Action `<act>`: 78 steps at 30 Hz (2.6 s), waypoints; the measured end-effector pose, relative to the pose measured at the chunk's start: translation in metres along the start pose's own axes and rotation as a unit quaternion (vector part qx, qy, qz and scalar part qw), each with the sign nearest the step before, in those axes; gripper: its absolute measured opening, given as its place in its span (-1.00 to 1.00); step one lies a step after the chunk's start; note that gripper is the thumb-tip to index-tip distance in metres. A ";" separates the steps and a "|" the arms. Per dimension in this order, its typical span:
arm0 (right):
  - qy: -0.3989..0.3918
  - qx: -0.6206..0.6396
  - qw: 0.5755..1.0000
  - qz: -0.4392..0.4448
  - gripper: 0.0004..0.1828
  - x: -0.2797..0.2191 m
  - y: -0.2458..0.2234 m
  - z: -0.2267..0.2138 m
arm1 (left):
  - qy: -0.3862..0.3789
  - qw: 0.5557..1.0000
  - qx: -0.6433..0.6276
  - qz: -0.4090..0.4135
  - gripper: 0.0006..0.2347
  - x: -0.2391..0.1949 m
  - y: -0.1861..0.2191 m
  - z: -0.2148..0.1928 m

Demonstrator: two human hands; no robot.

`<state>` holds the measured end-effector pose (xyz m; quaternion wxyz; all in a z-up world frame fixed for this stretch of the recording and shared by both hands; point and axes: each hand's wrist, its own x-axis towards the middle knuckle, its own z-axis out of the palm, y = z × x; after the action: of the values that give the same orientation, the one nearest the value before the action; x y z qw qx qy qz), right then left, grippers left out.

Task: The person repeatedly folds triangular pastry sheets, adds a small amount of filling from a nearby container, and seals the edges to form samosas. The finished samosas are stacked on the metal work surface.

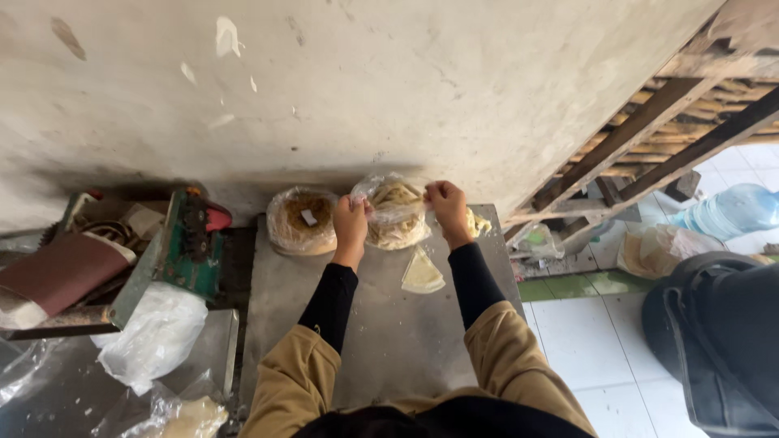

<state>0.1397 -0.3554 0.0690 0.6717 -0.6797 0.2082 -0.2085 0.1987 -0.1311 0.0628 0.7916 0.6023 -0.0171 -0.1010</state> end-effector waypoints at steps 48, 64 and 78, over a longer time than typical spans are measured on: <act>-0.022 -0.149 0.986 -0.072 -0.74 -0.092 0.035 -0.092 | -0.053 0.761 0.575 0.296 -0.80 -0.168 -0.139 0.020; -0.172 -0.347 0.866 -0.317 -0.85 -0.189 0.037 0.052 | 0.192 0.959 0.206 0.020 -0.78 -0.192 -0.078 -0.165; -0.121 -0.299 0.909 -0.264 -0.88 -0.222 -0.019 0.140 | 0.048 0.854 0.497 0.147 -0.73 -0.225 -0.045 -0.157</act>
<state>0.0356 -0.1146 0.0862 0.3778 -0.8987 -0.0094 -0.2228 -0.0045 0.0473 -0.0016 0.3919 0.9102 -0.1153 0.0679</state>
